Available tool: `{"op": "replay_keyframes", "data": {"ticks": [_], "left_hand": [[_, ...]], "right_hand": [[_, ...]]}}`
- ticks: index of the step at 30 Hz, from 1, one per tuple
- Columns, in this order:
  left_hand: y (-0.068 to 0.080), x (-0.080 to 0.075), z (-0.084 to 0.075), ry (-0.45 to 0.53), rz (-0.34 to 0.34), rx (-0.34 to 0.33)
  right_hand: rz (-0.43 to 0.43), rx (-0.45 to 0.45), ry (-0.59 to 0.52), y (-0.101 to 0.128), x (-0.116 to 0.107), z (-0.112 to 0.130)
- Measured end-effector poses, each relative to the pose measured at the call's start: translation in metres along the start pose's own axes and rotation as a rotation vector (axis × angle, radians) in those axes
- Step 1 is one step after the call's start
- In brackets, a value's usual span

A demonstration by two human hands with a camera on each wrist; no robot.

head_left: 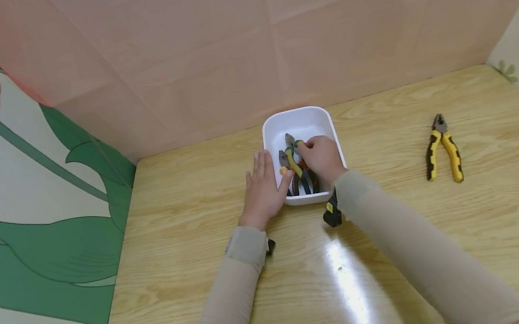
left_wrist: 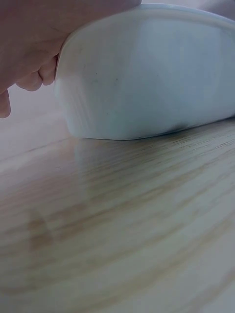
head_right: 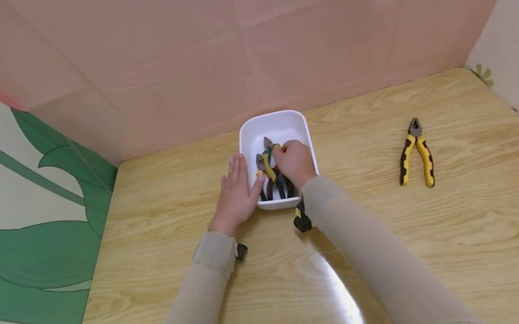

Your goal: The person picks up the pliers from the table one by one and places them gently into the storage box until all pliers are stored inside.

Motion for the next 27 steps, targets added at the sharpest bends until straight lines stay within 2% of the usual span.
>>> {"op": "replay_keyframes", "data": {"ticks": [19, 27], "left_hand": [[-0.0011, 0.0001, 0.0006, 0.015, 0.001, -0.01], [-0.0009, -0.0007, 0.0005, 0.013, -0.004, -0.007]], "right_hand": [[-0.001, 0.026, 0.013, 0.0023, 0.0008, 0.0012], [0.009, -0.02, 0.071, 0.0022, 0.0027, 0.0061]]}}
Point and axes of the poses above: each hand's wrist, its own y-axis away from the middle knuckle, its own x-axis out of the palm, z = x × y, the point moved 10 cm from there along -y, towards the middle knuckle, and after that the axes turned 10 degrees about z, right-handed, at the moved point
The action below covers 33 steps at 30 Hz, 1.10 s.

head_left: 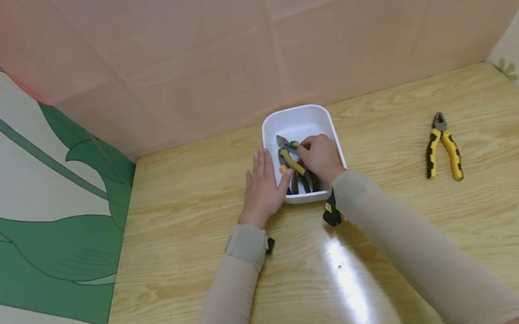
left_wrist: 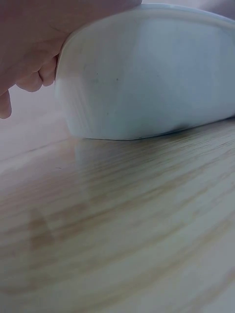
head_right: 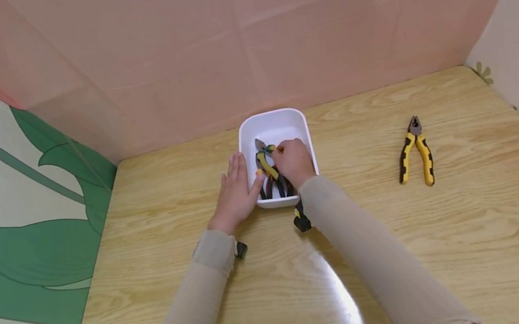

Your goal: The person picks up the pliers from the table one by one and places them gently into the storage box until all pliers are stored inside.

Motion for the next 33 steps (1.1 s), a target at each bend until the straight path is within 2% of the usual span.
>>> {"op": "replay_keyframes", "data": {"ticks": [9, 23, 33], "left_hand": [[0.0006, -0.0004, -0.0003, 0.0, -0.001, 0.002], [0.0002, 0.0016, 0.0011, 0.005, 0.009, -0.01], [-0.0003, 0.0017, 0.0013, 0.005, 0.008, -0.007]], "right_hand": [[0.013, 0.005, 0.031, 0.0007, 0.0008, 0.0011], [-0.049, -0.07, 0.155, -0.0025, -0.0028, 0.0099], [-0.048, -0.084, 0.155, -0.0028, -0.0015, 0.0085]]}}
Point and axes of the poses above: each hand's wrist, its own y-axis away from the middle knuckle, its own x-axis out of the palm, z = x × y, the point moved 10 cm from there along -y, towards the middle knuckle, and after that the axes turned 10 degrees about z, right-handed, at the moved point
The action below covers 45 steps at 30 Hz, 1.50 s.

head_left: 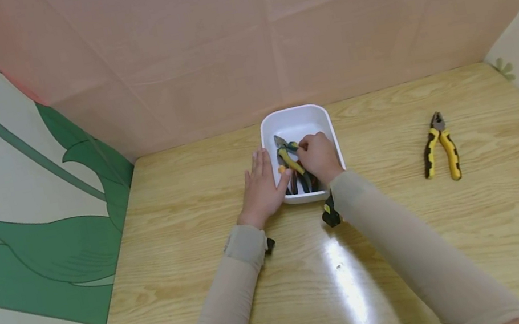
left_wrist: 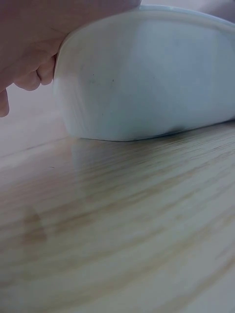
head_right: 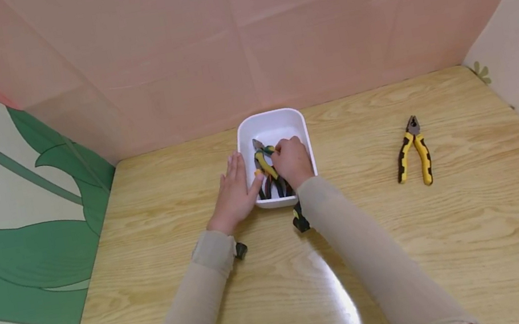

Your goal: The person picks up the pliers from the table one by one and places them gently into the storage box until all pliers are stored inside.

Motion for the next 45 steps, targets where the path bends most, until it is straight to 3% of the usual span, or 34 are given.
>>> {"op": "replay_keyframes", "data": {"ticks": [45], "left_hand": [[0.001, -0.001, 0.0, 0.009, -0.008, -0.001]], "right_hand": [[-0.134, -0.151, -0.02, 0.009, -0.01, 0.016]]}}
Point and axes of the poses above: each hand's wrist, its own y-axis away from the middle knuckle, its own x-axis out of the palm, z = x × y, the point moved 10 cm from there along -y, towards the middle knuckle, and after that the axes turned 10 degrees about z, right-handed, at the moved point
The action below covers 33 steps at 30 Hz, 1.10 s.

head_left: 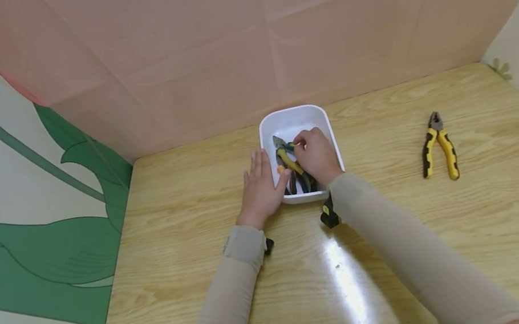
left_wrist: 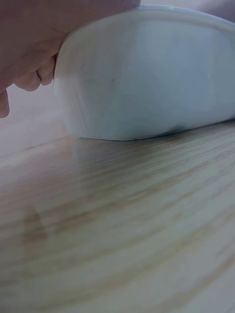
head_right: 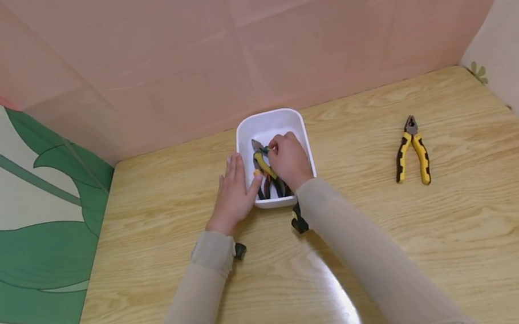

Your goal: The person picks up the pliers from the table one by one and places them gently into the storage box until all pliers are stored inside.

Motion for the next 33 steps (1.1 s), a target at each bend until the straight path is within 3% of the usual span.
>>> {"op": "replay_keyframes", "data": {"ticks": [11, 21, 33], "left_hand": [[0.0, -0.002, 0.0, -0.007, -0.008, 0.008], [0.001, -0.002, 0.0, -0.006, -0.01, 0.016], [0.001, 0.0, -0.001, -0.013, 0.002, 0.014]], "right_hand": [[-0.088, -0.101, -0.069, 0.004, -0.01, 0.009], [-0.106, -0.107, -0.137, 0.014, -0.017, 0.018], [-0.214, -0.237, -0.182, 0.029, -0.035, 0.031]]}}
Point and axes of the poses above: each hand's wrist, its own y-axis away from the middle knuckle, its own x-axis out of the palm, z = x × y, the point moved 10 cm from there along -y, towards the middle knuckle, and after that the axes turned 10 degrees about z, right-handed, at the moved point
